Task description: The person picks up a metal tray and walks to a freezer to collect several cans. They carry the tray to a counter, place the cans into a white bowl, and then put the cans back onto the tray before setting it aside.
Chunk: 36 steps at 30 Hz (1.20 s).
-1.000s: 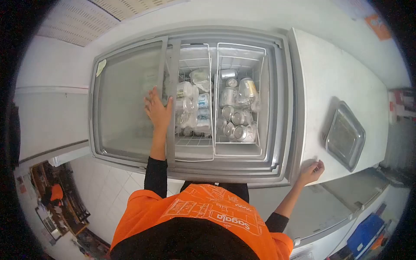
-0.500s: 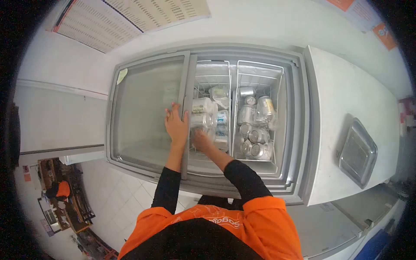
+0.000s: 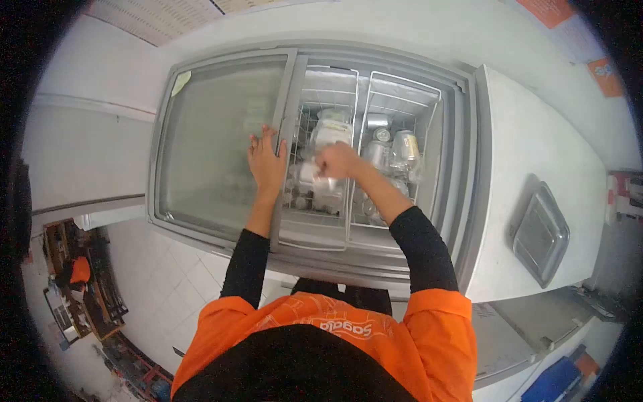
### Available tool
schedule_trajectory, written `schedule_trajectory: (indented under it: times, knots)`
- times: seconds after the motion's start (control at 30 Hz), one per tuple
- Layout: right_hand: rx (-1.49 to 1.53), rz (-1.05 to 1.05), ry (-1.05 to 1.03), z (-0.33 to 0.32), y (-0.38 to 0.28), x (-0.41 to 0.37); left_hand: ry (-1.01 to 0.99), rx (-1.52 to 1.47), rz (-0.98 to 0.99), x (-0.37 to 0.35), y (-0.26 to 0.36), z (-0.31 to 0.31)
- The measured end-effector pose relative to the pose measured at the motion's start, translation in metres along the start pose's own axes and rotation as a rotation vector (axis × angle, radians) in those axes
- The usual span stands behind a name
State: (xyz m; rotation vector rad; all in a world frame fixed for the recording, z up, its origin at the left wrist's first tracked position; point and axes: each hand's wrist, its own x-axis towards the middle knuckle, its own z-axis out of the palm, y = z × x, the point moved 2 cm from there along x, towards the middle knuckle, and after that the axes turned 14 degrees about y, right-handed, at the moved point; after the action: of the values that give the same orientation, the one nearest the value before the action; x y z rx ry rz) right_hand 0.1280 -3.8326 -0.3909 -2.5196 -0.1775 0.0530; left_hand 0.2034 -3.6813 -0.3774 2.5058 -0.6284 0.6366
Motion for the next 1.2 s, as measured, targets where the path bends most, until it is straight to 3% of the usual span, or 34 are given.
schedule_trajectory:
  times: [0.03,0.13,0.17,0.3,0.43,0.53,0.63,0.7,0.8,0.87,0.9,0.97,1.0,1.2]
  knots:
    - [-0.007,0.000,-0.014,-0.006,-0.001,0.000,0.006,-0.018,0.005,0.000,-0.001,0.001]
    - [0.608,0.209,0.287,-0.036,-0.022,-0.007,-0.004,-0.057,-0.030,0.000,-0.006,0.003]
    - [0.599,0.204,0.286,-0.048,-0.034,-0.016,0.004,-0.061,-0.034,0.000,-0.007,0.003]
    - [0.626,0.397,0.679,-0.097,-0.047,-0.075,0.020,-0.117,-0.055,0.000,-0.008,0.003]
    - [0.436,0.797,1.086,-0.173,-0.059,-0.167,0.039,-0.168,-0.059,0.000,-0.009,0.003]
    - [0.198,0.888,1.430,-0.233,-0.066,-0.235,0.028,-0.149,-0.066,0.000,-0.008,0.003]
    - [0.108,0.827,1.732,-0.279,-0.050,-0.313,0.034,-0.120,-0.055,0.001,-0.008,0.005]
    - [-0.052,0.921,1.899,-0.301,-0.047,-0.347,0.022,-0.120,-0.064,0.000,-0.008,0.006]
    - [-0.147,0.906,2.045,-0.327,0.019,-0.437,0.004,-0.113,-0.078,0.004,-0.007,0.005]
    - [-0.313,0.683,2.329,-0.333,0.050,-0.480,-0.022,-0.113,-0.089,0.002,-0.007,0.006]
    - [-0.318,0.685,2.324,-0.329,0.065,-0.493,-0.011,-0.120,-0.070,0.003,-0.009,0.007]
    - [-0.897,0.821,2.326,-0.319,0.083,-0.509,-0.001,-0.129,-0.054,0.002,-0.010,0.009]
    - [-0.997,0.945,2.300,-0.308,0.084,-0.505,-0.002,-0.119,-0.059,0.002,-0.010,0.009]
    - [-0.910,0.679,2.462,-0.256,0.077,-0.483,-0.017,-0.075,-0.055,0.003,-0.007,0.009]
